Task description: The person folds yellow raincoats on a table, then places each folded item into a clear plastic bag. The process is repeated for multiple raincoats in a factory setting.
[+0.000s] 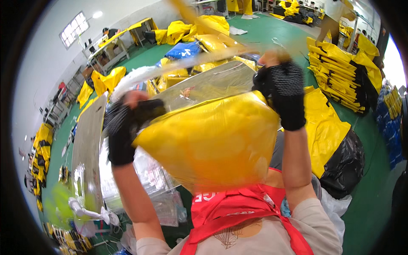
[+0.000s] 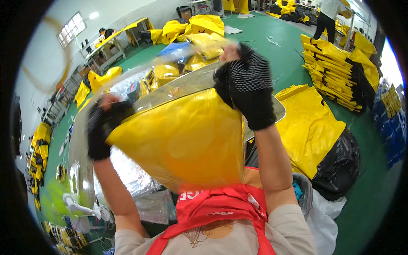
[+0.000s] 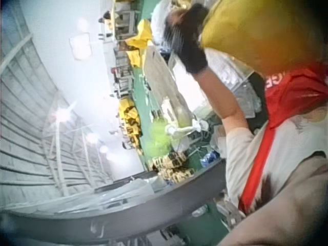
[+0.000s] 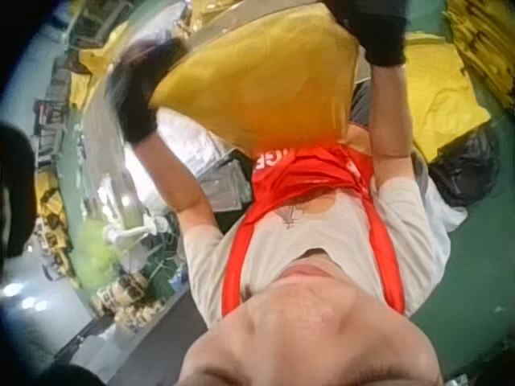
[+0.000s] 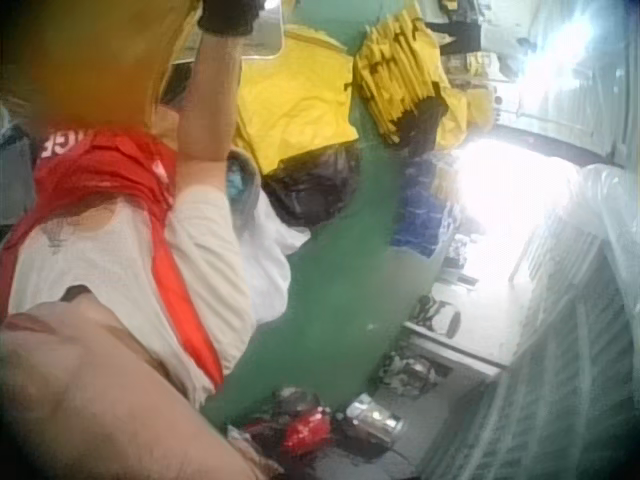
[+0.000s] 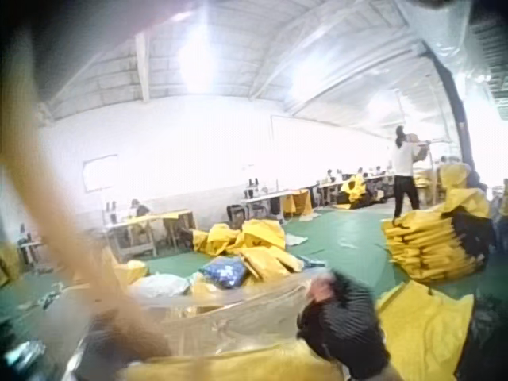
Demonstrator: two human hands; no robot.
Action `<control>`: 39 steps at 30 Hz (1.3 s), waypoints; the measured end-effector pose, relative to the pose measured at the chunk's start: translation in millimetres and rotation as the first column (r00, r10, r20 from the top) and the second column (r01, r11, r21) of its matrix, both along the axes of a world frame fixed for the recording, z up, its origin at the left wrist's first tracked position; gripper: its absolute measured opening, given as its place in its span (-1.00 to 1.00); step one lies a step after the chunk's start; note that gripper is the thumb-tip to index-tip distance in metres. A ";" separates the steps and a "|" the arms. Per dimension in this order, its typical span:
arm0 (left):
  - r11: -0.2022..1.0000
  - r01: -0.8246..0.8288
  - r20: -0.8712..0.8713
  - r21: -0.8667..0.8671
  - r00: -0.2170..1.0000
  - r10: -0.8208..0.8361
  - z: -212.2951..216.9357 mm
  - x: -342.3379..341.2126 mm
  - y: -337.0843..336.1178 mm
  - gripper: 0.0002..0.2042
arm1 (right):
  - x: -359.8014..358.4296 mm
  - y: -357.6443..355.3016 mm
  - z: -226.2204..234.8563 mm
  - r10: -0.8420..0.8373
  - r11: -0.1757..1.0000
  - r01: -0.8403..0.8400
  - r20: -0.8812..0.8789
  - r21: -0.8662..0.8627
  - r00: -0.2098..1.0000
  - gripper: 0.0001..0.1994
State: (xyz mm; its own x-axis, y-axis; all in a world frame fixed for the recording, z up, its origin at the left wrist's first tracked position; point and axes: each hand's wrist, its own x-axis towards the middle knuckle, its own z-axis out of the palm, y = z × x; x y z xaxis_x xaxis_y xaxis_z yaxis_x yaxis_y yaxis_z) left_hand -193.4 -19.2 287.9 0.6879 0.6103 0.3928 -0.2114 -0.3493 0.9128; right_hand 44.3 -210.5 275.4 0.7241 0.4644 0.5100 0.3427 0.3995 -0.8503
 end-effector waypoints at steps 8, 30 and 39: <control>0.992 -0.081 -0.612 -0.096 0.790 0.005 -296.3 93.7 126.4 -0.60 | 125.9 99.9 -268.8 0.029 0.495 0.281 0.339 -0.822 0.940 -0.67; 0.863 -0.140 -0.248 -0.486 0.969 0.017 -277.6 106.2 104.3 -0.71 | 37.0 246.4 -209.6 0.700 0.661 0.034 0.632 -0.749 0.332 -0.84; 0.962 -0.141 -0.347 -0.236 0.936 0.052 -248.2 108.5 96.5 -0.73 | 54.2 260.6 -192.5 0.727 0.680 0.048 0.682 -0.731 0.081 -0.86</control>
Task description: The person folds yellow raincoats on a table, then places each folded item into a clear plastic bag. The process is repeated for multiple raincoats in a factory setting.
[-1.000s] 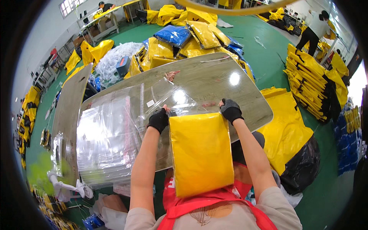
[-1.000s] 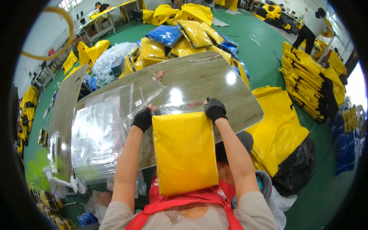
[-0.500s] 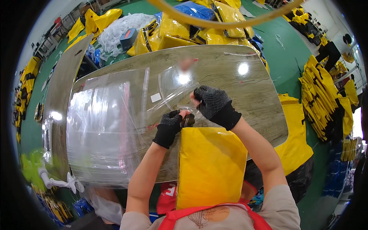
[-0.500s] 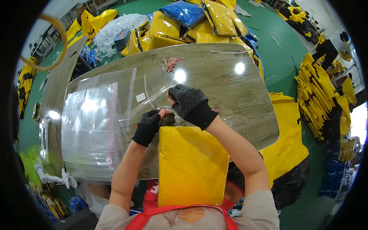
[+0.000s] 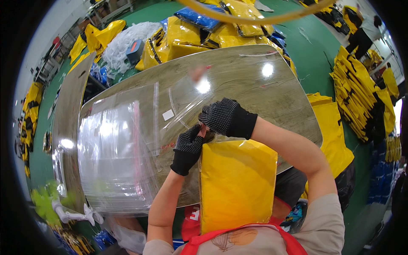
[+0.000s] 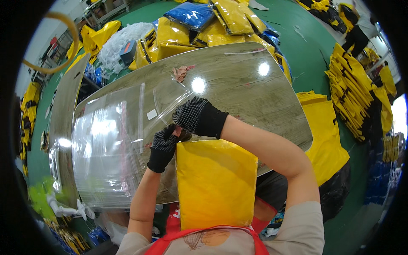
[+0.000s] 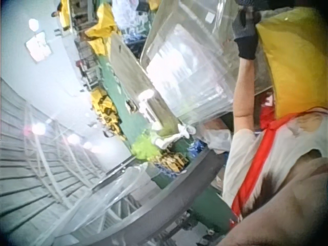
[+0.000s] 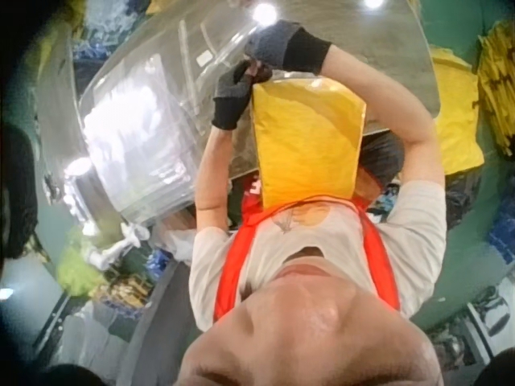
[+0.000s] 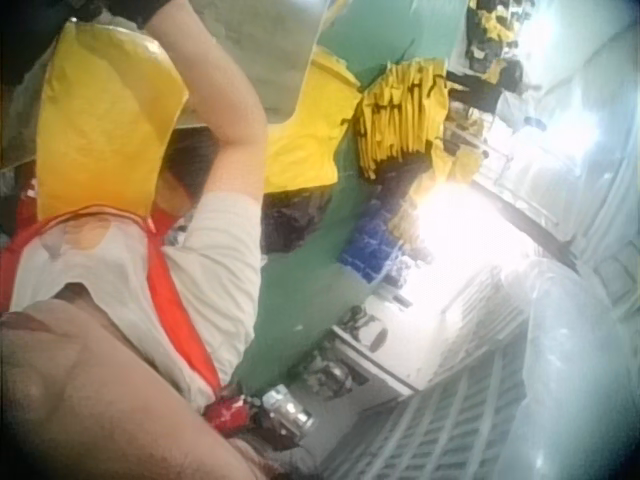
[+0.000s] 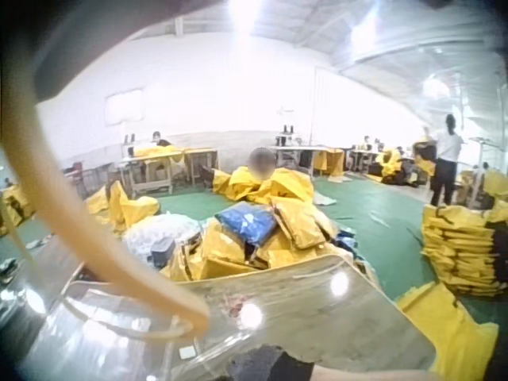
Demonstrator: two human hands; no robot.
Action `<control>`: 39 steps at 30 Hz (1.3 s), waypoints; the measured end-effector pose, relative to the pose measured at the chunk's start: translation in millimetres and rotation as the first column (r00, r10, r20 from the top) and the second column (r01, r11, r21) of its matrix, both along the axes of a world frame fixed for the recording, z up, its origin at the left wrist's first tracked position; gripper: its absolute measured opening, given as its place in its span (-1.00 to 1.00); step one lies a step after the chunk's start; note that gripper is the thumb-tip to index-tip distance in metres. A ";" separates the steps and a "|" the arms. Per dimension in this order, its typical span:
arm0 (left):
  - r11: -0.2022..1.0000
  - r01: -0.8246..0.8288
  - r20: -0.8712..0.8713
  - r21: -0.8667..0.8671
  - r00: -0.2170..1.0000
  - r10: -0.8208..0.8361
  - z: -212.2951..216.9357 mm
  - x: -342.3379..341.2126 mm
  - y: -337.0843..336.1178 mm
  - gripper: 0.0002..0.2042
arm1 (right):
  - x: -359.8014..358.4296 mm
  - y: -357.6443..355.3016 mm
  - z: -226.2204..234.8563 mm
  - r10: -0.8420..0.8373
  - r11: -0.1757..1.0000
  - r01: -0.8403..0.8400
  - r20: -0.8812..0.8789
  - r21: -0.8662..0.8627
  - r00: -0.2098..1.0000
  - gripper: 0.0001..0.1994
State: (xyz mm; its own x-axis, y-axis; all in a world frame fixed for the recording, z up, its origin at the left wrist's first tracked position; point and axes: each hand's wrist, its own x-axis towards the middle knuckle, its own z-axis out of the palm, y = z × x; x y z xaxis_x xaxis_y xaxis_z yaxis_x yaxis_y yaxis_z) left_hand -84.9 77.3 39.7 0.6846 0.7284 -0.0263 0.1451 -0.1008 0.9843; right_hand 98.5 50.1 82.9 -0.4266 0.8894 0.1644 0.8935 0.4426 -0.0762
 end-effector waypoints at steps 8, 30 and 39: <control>0.974 -0.120 0.121 -0.193 0.982 0.145 -5.2 -2.4 -7.1 -0.71 | 231.1 7.8 42.8 -0.474 0.766 0.640 -0.623 0.056 0.621 -0.81; 0.938 -0.345 0.214 -0.023 0.915 0.342 35.6 1.9 -27.7 -0.70 | 301.9 -99.9 18.4 -0.703 0.427 0.899 -0.661 -0.098 0.263 -0.74; 0.948 -0.286 0.197 0.142 0.946 0.257 40.6 -9.8 -22.4 -0.64 | 119.1 -164.1 -17.6 -0.848 0.530 0.277 -0.498 -0.801 0.183 -0.62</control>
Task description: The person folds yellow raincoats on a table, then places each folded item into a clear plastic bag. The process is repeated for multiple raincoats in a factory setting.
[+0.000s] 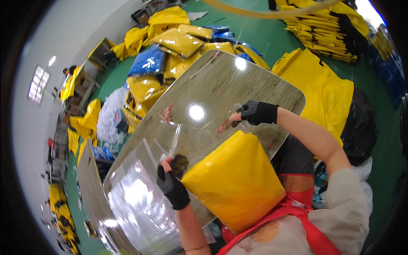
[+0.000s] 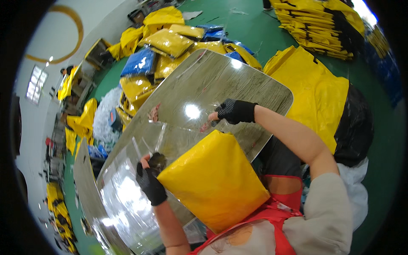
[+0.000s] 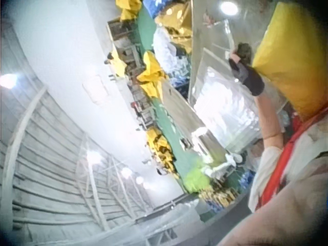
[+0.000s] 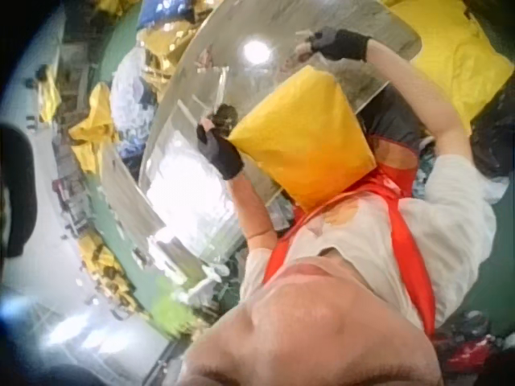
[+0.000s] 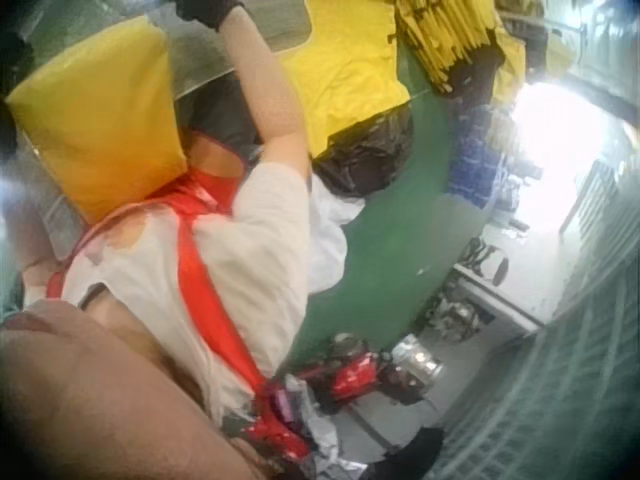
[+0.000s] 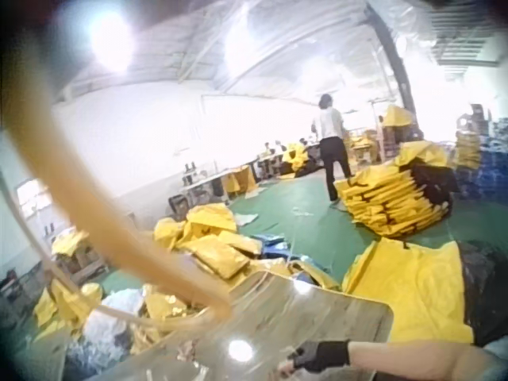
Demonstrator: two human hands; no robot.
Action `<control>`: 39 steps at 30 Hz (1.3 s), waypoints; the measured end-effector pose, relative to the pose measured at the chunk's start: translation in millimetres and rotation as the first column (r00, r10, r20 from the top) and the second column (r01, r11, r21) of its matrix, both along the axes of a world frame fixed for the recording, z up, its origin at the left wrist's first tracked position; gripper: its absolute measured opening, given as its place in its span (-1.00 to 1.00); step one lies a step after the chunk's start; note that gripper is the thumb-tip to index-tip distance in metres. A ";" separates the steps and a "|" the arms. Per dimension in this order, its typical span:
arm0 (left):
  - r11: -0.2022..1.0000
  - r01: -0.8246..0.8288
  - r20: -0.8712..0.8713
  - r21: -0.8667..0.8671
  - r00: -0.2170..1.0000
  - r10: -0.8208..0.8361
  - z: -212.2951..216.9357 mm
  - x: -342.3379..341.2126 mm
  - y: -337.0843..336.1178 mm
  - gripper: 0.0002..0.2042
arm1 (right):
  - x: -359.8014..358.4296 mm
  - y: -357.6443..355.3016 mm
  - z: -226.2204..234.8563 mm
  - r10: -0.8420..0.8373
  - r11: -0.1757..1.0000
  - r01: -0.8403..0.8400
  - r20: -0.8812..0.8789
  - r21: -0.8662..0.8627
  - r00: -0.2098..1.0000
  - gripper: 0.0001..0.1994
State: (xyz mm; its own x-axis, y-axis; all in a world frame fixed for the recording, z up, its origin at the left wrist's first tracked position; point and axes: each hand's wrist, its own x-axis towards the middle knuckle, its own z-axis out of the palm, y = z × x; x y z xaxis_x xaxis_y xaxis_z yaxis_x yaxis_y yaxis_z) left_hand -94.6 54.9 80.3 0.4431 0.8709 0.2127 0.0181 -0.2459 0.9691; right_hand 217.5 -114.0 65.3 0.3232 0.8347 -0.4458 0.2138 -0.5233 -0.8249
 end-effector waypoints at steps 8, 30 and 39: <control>0.888 0.164 0.010 -0.431 0.984 -0.177 86.9 -32.6 0.0 -0.67 | -58.7 -39.5 78.8 -0.051 0.817 0.441 -0.715 0.371 0.697 -0.65; 0.543 0.773 -0.704 0.328 0.583 -0.405 135.1 51.9 -47.5 -0.51 | -89.3 -120.5 18.8 -0.055 0.709 -0.169 0.292 0.685 0.955 -0.86; 0.413 0.910 -0.931 0.022 0.170 -0.324 69.4 71.7 -79.3 -0.41 | -74.8 -98.8 65.2 -0.177 0.795 -0.221 0.565 0.565 0.806 -0.51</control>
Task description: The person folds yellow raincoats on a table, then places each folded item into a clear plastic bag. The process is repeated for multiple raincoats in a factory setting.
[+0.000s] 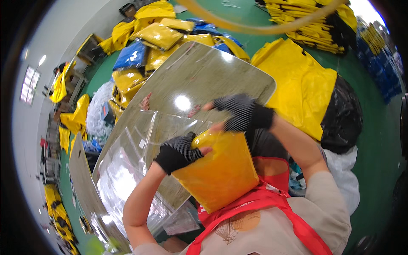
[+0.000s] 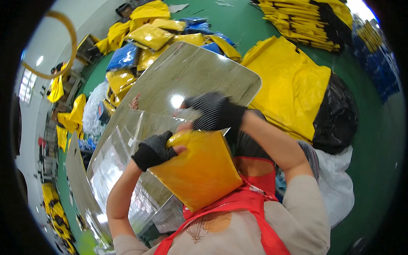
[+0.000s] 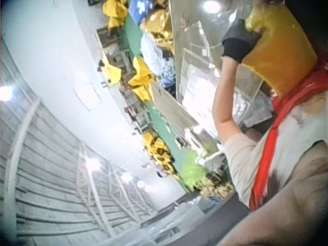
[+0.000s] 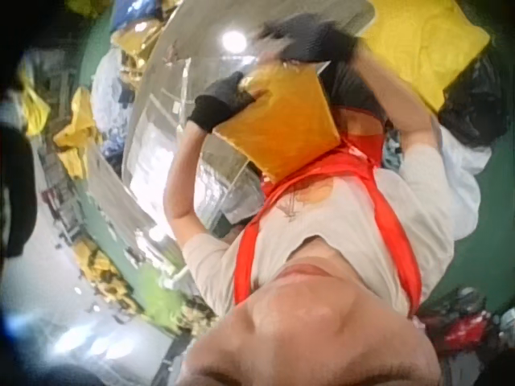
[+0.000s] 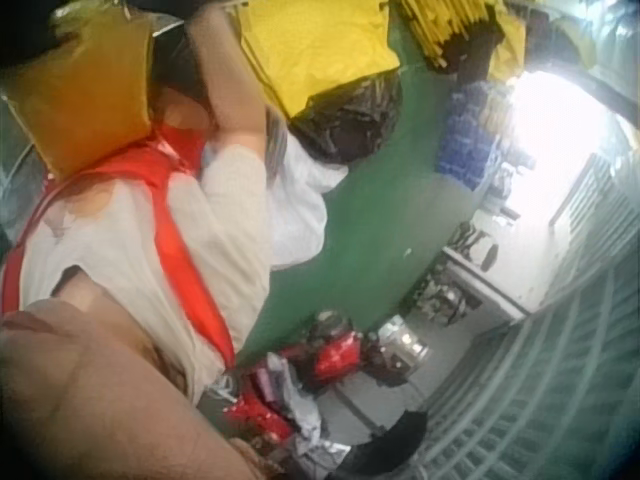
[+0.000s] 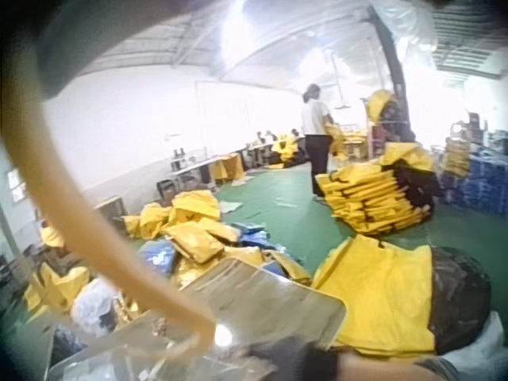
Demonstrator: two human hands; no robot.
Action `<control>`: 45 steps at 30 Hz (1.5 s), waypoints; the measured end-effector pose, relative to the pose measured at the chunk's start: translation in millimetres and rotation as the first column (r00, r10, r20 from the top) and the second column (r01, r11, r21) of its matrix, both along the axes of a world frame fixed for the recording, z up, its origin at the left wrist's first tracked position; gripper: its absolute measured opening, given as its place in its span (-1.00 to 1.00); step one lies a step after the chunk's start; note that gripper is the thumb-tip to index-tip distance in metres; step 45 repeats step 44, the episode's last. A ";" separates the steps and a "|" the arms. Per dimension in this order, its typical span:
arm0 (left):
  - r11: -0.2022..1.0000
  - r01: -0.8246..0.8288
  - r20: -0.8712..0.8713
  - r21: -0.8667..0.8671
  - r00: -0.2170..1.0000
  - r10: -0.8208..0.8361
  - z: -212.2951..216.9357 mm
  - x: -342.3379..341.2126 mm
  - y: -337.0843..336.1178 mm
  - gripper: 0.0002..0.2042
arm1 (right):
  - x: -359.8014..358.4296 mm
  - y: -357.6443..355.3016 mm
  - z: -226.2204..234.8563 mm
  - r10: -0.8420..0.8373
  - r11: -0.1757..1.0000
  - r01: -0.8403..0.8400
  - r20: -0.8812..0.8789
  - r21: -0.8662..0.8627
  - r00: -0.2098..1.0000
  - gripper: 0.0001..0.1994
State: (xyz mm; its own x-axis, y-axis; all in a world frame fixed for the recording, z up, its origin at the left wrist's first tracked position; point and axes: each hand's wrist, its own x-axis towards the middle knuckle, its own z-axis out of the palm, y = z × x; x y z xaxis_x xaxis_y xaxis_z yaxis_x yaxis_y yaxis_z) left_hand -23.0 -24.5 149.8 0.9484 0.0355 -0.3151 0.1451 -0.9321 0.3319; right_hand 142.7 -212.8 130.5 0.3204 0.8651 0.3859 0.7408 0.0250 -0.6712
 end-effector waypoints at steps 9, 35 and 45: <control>0.944 -0.266 -0.036 -0.194 0.964 0.264 30.1 -59.2 65.6 -0.30 | 44.6 -60.4 -95.4 0.215 0.964 -0.007 -0.762 0.266 0.611 -0.53; 0.341 -0.290 -0.105 -0.894 0.876 0.470 -123.0 73.4 55.5 -0.40 | 280.4 -171.6 -203.5 -0.699 0.374 0.904 -0.578 0.206 0.421 -0.67; -0.174 -0.416 -0.441 -0.893 0.887 0.139 10.8 56.3 125.9 -0.43 | -94.0 -20.4 -30.4 0.620 0.739 -0.636 0.143 0.222 0.771 -0.76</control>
